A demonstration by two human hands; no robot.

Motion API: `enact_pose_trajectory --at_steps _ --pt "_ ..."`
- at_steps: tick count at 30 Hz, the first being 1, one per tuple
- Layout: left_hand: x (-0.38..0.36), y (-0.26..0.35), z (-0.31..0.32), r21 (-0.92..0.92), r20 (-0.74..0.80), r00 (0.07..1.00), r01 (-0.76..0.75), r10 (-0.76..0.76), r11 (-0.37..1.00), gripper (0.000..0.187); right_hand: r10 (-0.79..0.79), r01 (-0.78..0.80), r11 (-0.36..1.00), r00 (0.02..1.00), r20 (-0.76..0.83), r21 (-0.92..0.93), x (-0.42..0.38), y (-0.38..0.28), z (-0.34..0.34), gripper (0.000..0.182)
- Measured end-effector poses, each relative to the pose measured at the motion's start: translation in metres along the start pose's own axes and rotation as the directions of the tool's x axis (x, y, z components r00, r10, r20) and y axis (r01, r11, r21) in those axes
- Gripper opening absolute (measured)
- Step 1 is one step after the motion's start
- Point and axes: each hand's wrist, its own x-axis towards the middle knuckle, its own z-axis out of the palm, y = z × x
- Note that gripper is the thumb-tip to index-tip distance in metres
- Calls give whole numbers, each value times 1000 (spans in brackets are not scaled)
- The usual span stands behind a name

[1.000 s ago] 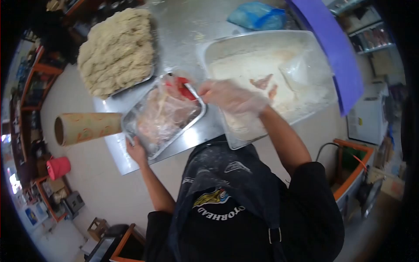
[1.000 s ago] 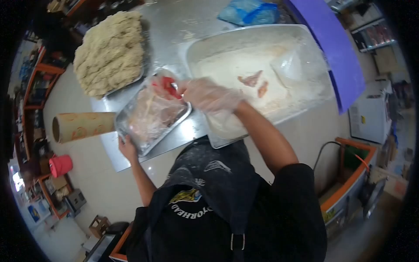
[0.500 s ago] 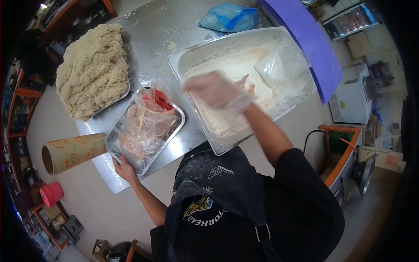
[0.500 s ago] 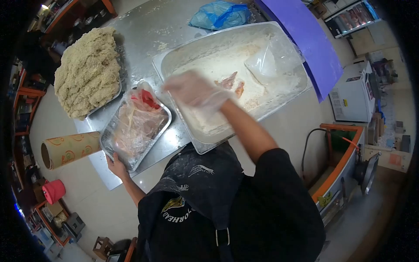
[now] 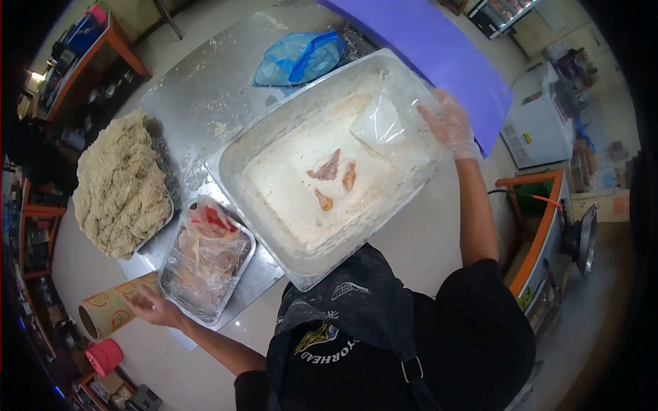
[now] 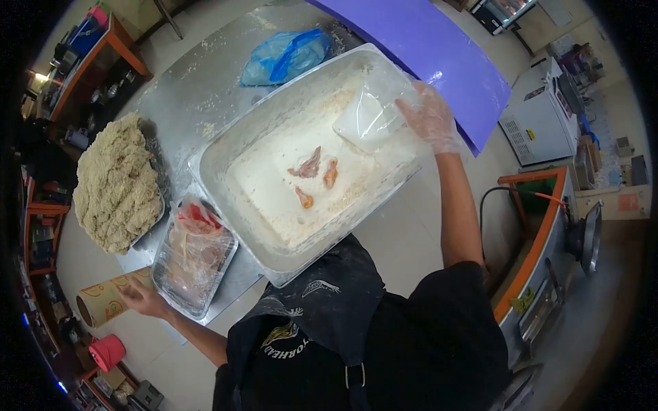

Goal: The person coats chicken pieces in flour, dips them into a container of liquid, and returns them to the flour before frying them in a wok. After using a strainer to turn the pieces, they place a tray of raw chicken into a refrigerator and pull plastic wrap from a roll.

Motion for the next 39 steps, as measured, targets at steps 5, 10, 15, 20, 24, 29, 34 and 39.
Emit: enact_pose_trajectory --at_steps 5,10,15,20,24,29,34,39 --pt "-24 163 69 -256 225 915 -276 335 926 44 157 -22 977 744 650 -211 40 14 28 60" --pt "-62 275 117 -412 364 742 -415 564 811 45 -238 211 971 847 475 111 56 -15 24 42" --pt "-81 373 170 -586 593 403 -377 697 717 58 -875 857 483 475 89 181 108 -38 -48 28" --pt "-55 424 213 -765 492 126 -409 861 497 53 -935 927 178 264 -238 329 144 -69 -77 35" --pt "-30 442 193 -695 518 80 -542 852 473 24 -906 909 295 364 -217 295 148 -75 -68 28" --pt "25 411 183 -517 344 229 -763 911 387 20 -803 780 454 568 -181 431 90 -13 -39 25" --pt "29 365 229 -422 154 289 -845 945 328 21 -464 528 848 786 408 -52 9 83 141 7" --pt "-92 370 214 -594 184 317 -718 930 362 21 -449 479 877 783 430 42 -18 38 61 15"
